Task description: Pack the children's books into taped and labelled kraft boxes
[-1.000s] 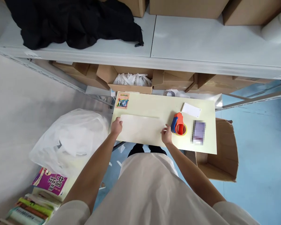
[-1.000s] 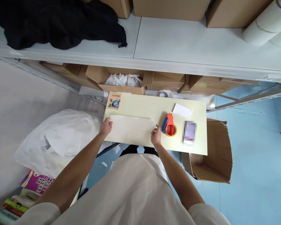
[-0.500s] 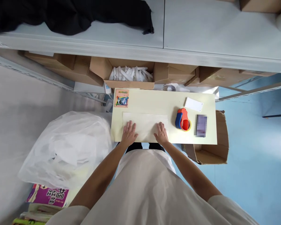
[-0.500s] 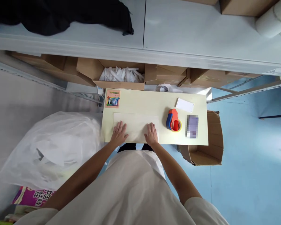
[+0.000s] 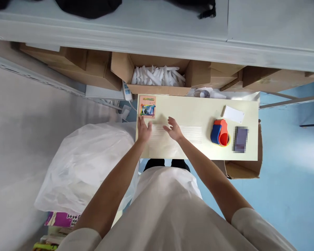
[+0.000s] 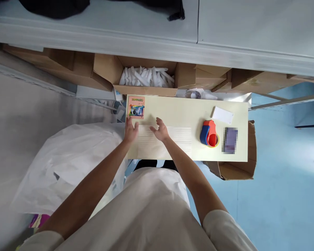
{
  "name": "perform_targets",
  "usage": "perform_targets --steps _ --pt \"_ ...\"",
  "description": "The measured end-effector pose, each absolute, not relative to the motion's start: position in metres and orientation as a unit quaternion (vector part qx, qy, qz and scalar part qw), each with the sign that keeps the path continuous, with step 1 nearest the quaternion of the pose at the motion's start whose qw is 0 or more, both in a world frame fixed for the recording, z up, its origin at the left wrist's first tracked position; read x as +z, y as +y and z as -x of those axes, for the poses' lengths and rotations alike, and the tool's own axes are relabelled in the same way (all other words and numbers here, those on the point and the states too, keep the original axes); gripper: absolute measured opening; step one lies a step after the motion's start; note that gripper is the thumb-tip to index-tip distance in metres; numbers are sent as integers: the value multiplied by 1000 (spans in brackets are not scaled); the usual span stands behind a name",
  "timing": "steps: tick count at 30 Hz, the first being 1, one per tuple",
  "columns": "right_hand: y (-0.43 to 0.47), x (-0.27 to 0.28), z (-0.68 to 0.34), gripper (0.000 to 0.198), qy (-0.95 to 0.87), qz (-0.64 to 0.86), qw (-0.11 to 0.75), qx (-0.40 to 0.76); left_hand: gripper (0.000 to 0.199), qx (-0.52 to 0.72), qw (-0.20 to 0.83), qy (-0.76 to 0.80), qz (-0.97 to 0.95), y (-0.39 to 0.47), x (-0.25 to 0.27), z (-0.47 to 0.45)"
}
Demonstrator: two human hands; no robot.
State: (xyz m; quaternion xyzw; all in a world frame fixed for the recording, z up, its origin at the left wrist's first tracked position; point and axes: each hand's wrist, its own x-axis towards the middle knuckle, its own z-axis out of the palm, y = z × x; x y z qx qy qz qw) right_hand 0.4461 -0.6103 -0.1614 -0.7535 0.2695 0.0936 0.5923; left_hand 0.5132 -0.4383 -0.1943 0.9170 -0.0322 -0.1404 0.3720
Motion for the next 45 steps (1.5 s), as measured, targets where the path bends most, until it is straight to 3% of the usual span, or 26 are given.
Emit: perform_targets --steps 3,9,13,20,24,29,37,42,45 --pt "-589 -169 -488 71 304 659 679 106 49 -130 433 64 -890 -435 -209 -547" --pt "-571 -179 -512 55 318 560 755 123 31 -123 469 105 -868 -436 -220 -564" --pt "-571 -179 -513 35 306 567 756 113 26 -127 533 153 -822 -439 -211 -565" --pt "-598 -161 -454 30 366 583 724 28 39 -232 626 105 -737 -445 -166 -513" --pt "-631 -152 -373 30 363 619 696 -5 33 -290 573 22 -766 -465 -159 -451" --pt "-674 -156 -289 19 401 704 586 21 23 -348 479 -65 -803 -511 -168 -387" --pt "-706 -179 -269 18 405 766 495 62 17 -369 406 -97 -830 -555 -182 -357" --pt "-712 -190 -268 17 381 798 460 76 23 -345 348 -106 -865 -562 -183 -349" --pt "-713 -189 -262 29 371 827 420 48 39 -310 326 -131 -883 -561 -175 -342"
